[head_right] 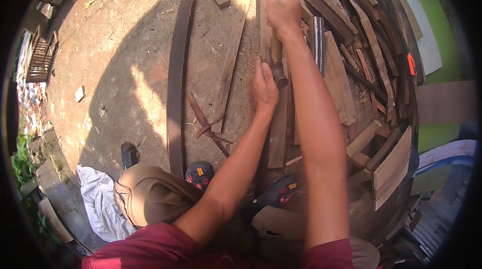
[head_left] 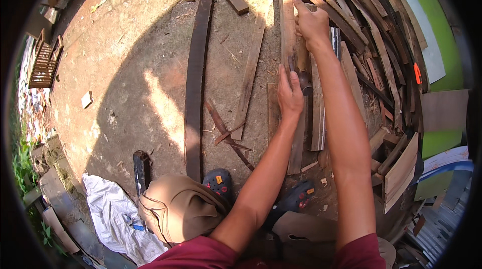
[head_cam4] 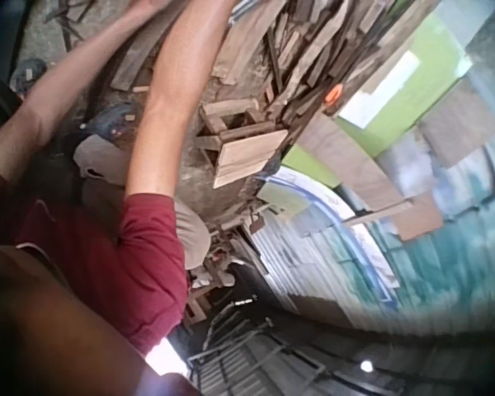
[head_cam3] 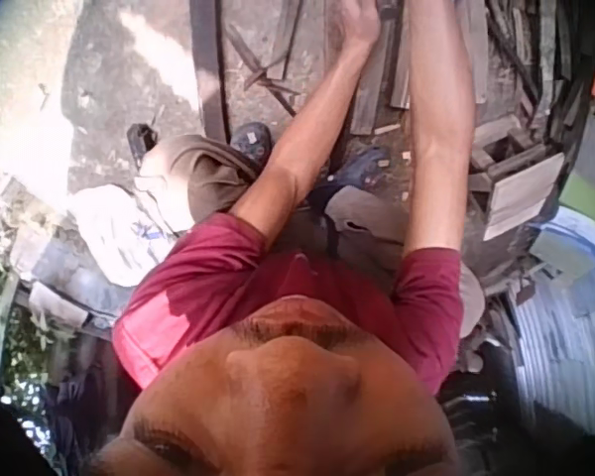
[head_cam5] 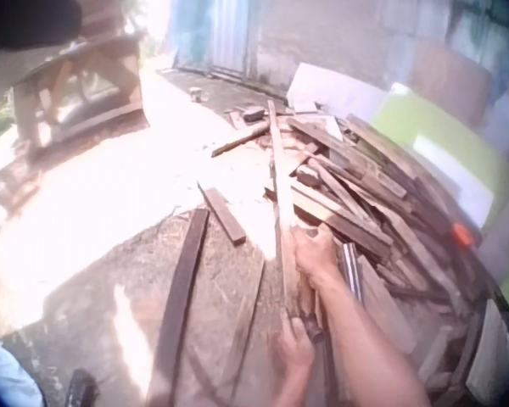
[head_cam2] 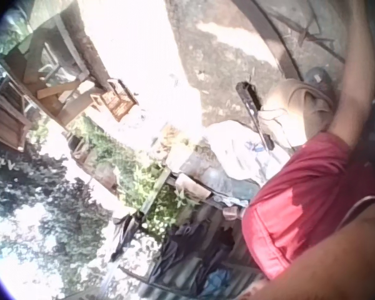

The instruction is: The person sits on the ground and repeatedly strikes a long wooden plank with a hammer. They adjust the plank's position several times and continue hammering along its length.

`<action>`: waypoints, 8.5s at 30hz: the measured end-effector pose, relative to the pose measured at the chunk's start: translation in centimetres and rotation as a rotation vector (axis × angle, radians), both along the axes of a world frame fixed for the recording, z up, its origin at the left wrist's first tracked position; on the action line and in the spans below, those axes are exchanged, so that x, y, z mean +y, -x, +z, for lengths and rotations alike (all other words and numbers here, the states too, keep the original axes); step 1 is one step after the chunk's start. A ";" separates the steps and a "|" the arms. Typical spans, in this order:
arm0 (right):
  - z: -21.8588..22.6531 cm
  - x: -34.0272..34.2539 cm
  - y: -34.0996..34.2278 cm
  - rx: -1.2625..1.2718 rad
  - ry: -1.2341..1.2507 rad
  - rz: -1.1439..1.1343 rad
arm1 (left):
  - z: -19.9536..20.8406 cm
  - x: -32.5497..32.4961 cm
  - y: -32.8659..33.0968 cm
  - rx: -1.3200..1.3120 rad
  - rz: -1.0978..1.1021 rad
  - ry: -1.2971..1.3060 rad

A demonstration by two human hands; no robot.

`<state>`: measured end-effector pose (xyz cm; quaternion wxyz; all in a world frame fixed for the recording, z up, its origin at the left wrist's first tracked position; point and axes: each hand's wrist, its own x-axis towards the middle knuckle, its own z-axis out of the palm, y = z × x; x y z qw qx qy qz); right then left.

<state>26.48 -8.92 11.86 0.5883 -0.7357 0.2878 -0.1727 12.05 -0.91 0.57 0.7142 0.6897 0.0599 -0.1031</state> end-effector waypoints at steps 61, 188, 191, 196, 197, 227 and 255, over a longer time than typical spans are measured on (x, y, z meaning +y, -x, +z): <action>-1.3 -2.9 -2.3 -0.055 -0.208 -0.141 | 1.4 -3.0 -1.6 -0.125 0.028 -0.288; 2.5 -2.5 17.2 0.685 0.927 0.887 | 0.0 1.6 4.5 -0.028 -0.316 -0.746; 4.1 -0.3 17.0 0.706 0.827 0.931 | -0.5 1.7 4.4 0.046 -0.197 -0.527; 4.0 0.7 19.3 0.479 0.581 0.921 | -0.4 2.2 4.1 0.101 -0.236 -0.431; 3.9 -0.1 19.3 0.484 0.469 0.900 | -0.5 2.3 4.5 0.099 -0.241 -0.472; -4.4 -10.4 8.6 0.167 0.149 0.262 | -0.9 1.2 4.4 -0.116 -0.221 -0.725; -4.5 -4.4 0.7 0.228 0.210 -0.121 | -1.9 1.4 4.5 -0.061 -0.226 -0.681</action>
